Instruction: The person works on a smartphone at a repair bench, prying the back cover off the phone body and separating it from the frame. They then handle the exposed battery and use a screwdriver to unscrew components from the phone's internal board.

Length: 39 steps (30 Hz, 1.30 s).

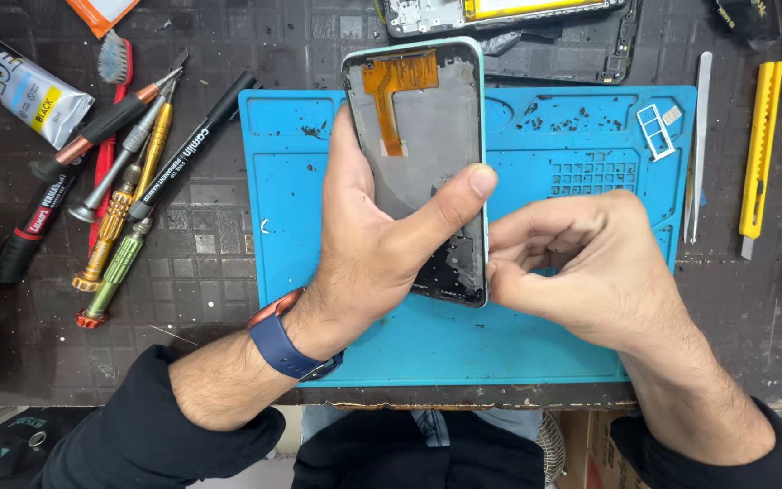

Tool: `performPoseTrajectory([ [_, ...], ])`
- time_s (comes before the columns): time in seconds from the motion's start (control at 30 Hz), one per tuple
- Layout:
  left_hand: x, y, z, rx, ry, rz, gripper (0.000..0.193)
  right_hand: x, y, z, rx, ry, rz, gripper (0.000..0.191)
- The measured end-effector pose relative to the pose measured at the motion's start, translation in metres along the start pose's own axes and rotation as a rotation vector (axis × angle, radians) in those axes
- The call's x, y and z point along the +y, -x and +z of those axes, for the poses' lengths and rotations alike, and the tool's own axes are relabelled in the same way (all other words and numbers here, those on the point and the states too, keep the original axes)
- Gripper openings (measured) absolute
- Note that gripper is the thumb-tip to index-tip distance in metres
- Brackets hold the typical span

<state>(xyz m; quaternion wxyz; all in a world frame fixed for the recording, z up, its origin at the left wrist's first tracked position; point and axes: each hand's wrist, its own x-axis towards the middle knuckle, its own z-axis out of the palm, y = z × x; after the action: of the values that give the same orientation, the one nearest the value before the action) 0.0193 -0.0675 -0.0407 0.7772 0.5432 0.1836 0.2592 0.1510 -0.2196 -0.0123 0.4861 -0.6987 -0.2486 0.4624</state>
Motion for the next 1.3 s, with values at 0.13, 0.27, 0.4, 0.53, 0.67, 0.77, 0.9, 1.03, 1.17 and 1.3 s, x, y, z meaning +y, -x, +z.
performPoseTrajectory([
  [0.13, -0.0004, 0.0002, 0.0001, -0.016, -0.019, 0.013, 0.059, 0.0007, 0.0008, 0.0001, 0.012, 0.034, 0.021, 0.016],
  [0.27, -0.0001, 0.0005, -0.0005, -0.044, -0.026, 0.008, 0.060, 0.0022, 0.0011, 0.0003, 0.024, 0.030, 0.034, 0.009],
  [0.4, -0.0002, 0.0002, -0.0010, -0.051, -0.035, 0.007, 0.061, 0.0025, 0.0017, -0.0011, 0.017, 0.074, 0.051, 0.003],
  [0.53, -0.0012, -0.0004, -0.0008, -0.061, -0.049, 0.007, 0.060, 0.0008, 0.0029, -0.0016, -0.010, 0.048, 0.023, 0.002],
  [0.67, -0.0010, 0.0010, -0.0016, -0.062, -0.052, 0.012, 0.059, -0.0009, 0.0026, -0.0006, 0.011, 0.117, 0.026, 0.002],
  [0.77, -0.0019, -0.0003, -0.0018, -0.066, -0.058, 0.019, 0.060, -0.0017, 0.0023, -0.0003, 0.020, 0.145, 0.035, 0.002],
  [0.9, -0.0030, -0.0011, -0.0014, -0.080, -0.043, 0.027, 0.062, -0.0032, 0.0036, -0.0006, 0.031, 0.156, 0.054, 0.003],
  [1.03, -0.0026, -0.0005, -0.0018, -0.091, -0.031, 0.014, 0.061, -0.0049, 0.0030, 0.0001, 0.030, 0.175, 0.042, 0.003],
  [1.17, -0.0018, 0.0009, -0.0022, -0.096, -0.069, 0.016, 0.062, -0.0066, 0.0002, -0.0005, 0.030, 0.057, -0.008, 0.017],
  [1.3, -0.0017, 0.0015, -0.0009, -0.087, -0.073, 0.031, 0.063, -0.0056, -0.0004, -0.0010, 0.054, 0.043, -0.040, 0.029],
])
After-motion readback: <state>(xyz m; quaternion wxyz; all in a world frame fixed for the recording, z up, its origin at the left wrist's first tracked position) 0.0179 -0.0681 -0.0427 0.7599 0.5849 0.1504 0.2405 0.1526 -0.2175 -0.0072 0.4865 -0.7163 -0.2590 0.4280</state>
